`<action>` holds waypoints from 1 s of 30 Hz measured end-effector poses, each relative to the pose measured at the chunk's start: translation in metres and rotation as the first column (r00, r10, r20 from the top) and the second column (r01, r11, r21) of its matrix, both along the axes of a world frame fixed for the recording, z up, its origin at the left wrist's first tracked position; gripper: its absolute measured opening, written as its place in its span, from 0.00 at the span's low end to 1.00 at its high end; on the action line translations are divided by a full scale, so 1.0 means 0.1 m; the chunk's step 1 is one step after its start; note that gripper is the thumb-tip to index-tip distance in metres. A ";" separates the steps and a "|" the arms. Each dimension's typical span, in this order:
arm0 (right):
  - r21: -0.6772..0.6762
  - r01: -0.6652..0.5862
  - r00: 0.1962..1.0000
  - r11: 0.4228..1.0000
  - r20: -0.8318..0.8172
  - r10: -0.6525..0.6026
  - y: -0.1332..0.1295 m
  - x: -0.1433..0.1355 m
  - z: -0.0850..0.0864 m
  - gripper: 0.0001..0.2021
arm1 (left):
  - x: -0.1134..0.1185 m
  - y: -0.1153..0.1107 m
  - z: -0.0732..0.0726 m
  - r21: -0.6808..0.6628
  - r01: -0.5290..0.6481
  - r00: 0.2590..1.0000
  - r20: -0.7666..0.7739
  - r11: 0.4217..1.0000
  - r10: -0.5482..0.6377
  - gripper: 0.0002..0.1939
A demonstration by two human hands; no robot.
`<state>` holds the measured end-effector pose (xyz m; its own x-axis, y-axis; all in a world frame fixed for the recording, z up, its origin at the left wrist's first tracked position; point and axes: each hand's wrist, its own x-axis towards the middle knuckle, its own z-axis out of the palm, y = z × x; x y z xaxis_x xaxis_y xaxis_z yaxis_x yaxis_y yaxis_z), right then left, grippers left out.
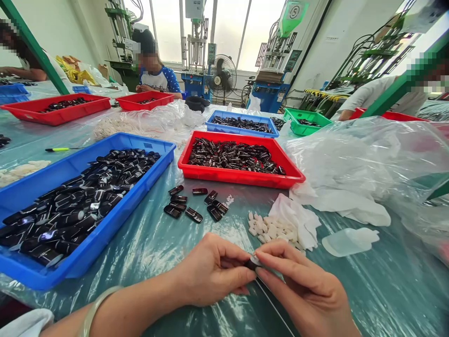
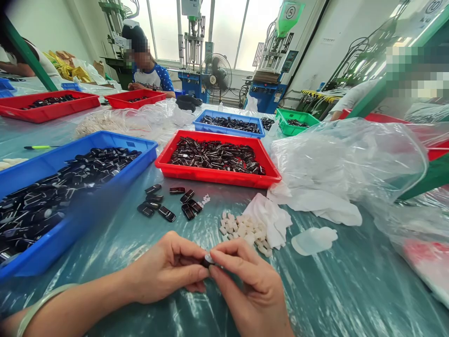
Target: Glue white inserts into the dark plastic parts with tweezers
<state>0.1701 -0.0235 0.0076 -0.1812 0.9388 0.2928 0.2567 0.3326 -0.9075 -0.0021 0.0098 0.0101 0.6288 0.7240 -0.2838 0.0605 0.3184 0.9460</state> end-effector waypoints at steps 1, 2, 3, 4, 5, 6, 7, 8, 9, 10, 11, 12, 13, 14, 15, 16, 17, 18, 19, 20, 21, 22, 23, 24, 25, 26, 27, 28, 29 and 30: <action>-0.003 0.002 1.000 1.000 0.007 -0.002 0.00 0.00 0.00 0.19 | 0.00 0.00 0.00 0.007 0.003 1.000 -0.008 1.000 -0.003 0.08; -0.004 0.006 1.000 1.000 0.013 -0.006 0.00 0.00 -0.01 0.19 | 0.00 0.00 0.00 0.015 0.005 1.000 -0.016 1.000 -0.005 0.08; -0.004 0.009 1.000 1.000 0.020 -0.009 0.00 0.00 -0.01 0.18 | 0.00 0.00 0.00 0.021 0.008 1.000 -0.024 1.000 -0.008 0.08; -0.003 0.011 1.000 1.000 0.027 -0.011 0.00 0.00 -0.02 0.18 | 0.00 0.00 0.01 0.027 0.011 0.999 -0.031 1.000 -0.010 0.08; -0.002 0.011 0.999 1.000 0.034 -0.011 0.00 0.00 -0.02 0.18 | 0.00 0.00 0.01 0.030 0.014 0.999 -0.037 0.999 -0.013 0.09; -0.003 0.011 0.999 1.000 0.041 -0.010 0.01 0.01 -0.02 0.17 | 0.00 0.00 0.01 0.031 0.016 0.999 -0.044 0.999 -0.014 0.09; -0.006 0.011 0.999 1.000 0.047 -0.010 0.01 0.01 -0.02 0.17 | 0.00 0.01 0.01 0.030 0.016 0.999 -0.049 0.999 -0.014 0.09; -0.010 0.012 0.999 1.000 0.050 -0.012 0.01 0.01 -0.02 0.16 | 0.00 0.01 0.01 0.028 0.017 0.998 -0.054 0.999 -0.015 0.09; -0.015 0.014 0.999 1.000 0.053 -0.013 0.01 0.01 -0.03 0.16 | 0.00 0.01 0.01 0.024 0.018 0.998 -0.058 1.000 -0.017 0.09; -0.020 0.015 0.998 1.000 0.054 -0.014 0.01 0.01 -0.03 0.15 | 0.00 0.02 0.00 0.019 0.018 0.998 -0.061 1.000 -0.017 0.09; -0.023 0.018 0.998 1.000 0.055 -0.016 0.01 0.01 -0.03 0.15 | 0.00 0.02 0.00 0.016 0.017 0.998 -0.065 1.000 -0.016 0.09; -0.025 0.019 0.998 0.999 0.053 -0.018 0.00 0.01 -0.03 0.15 | 0.00 0.02 0.00 0.014 0.016 0.998 -0.067 1.000 -0.015 0.09; -0.027 0.020 0.999 0.999 0.051 -0.019 0.00 0.01 -0.03 0.14 | 0.00 0.02 0.00 0.012 0.016 0.998 -0.068 1.000 -0.015 0.09; -0.029 0.020 0.999 0.999 0.050 -0.018 0.00 0.01 -0.03 0.15 | 0.00 0.02 -0.01 0.011 0.016 0.997 -0.070 1.000 -0.015 0.09; -0.030 0.018 0.999 0.999 0.049 -0.017 0.00 0.00 -0.03 0.15 | 0.00 0.01 -0.01 0.012 0.016 0.997 -0.073 1.000 -0.015 0.09; -0.030 0.016 0.999 0.999 0.048 -0.014 0.01 0.00 -0.03 0.15 | 0.00 0.01 -0.01 0.013 0.019 0.997 -0.075 1.000 -0.018 0.09; -0.030 0.010 0.999 1.000 0.049 -0.009 0.01 0.00 -0.03 0.16 | 0.00 0.01 -0.01 0.013 0.021 0.997 -0.078 1.000 -0.020 0.09; -0.028 0.006 0.999 1.000 0.051 -0.004 0.01 -0.01 -0.03 0.16 | 0.00 0.01 -0.01 0.015 0.022 0.996 -0.082 1.000 -0.021 0.09; -0.027 0.000 0.999 1.000 0.053 0.002 0.02 -0.01 -0.04 0.16 | -0.01 0.01 -0.01 0.018 0.022 0.996 -0.085 1.000 -0.020 0.09; -0.026 -0.006 0.998 1.000 0.055 0.007 0.02 -0.01 -0.04 0.16 | -0.01 0.01 -0.01 0.021 0.021 0.996 -0.086 1.000 -0.019 0.09; -0.025 -0.011 0.998 1.000 0.056 0.013 0.02 -0.01 -0.05 0.16 | -0.01 0.01 -0.01 0.023 0.020 0.996 -0.086 1.000 -0.018 0.09; -0.025 -0.018 0.998 1.000 0.055 0.019 0.02 0.00 -0.05 0.16 | -0.01 0.01 -0.01 0.026 0.020 0.996 -0.086 0.999 -0.018 0.09; -0.027 -0.022 0.998 0.999 0.055 0.024 0.01 0.00 -0.06 0.16 | -0.01 0.01 -0.01 0.030 0.021 0.996 -0.087 0.999 -0.018 0.09; -0.031 -0.026 0.998 0.999 0.058 0.028 0.01 0.00 -0.06 0.17 | -0.01 0.01 -0.01 0.032 0.023 0.996 -0.088 0.999 -0.020 0.09; -0.037 -0.026 0.998 0.999 0.062 0.028 0.01 0.01 -0.07 0.17 | -0.01 0.01 -0.01 0.035 0.024 0.996 -0.092 0.999 -0.021 0.09; -0.040 -0.026 0.997 0.999 0.069 0.029 0.00 0.01 -0.07 0.17 | -0.01 0.01 0.00 0.039 0.024 0.995 -0.096 0.999 -0.020 0.09; -0.044 -0.025 0.997 0.999 0.076 0.028 0.00 0.01 -0.08 0.17 | -0.01 0.01 0.00 0.043 0.023 0.995 -0.100 0.999 -0.018 0.09; -0.045 -0.024 0.996 0.999 0.081 0.027 0.00 0.00 -0.08 0.17 | -0.01 0.02 0.01 0.045 0.022 0.995 -0.101 0.999 -0.018 0.09; -0.046 -0.023 0.996 0.999 0.084 0.027 0.00 0.00 -0.08 0.17 | -0.01 0.02 0.01 0.046 0.022 0.995 -0.102 0.999 -0.017 0.10; -0.043 -0.026 0.996 0.999 0.086 0.029 0.00 -0.01 -0.08 0.17 | 0.00 0.02 0.01 0.048 0.021 0.995 -0.103 0.999 -0.016 0.10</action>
<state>0.1694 -0.0239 -0.0008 -0.2303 0.9442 0.2357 0.3264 0.3031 -0.8953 -0.0026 0.0114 0.0113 0.6116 0.7269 -0.3122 0.1639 0.2696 0.9489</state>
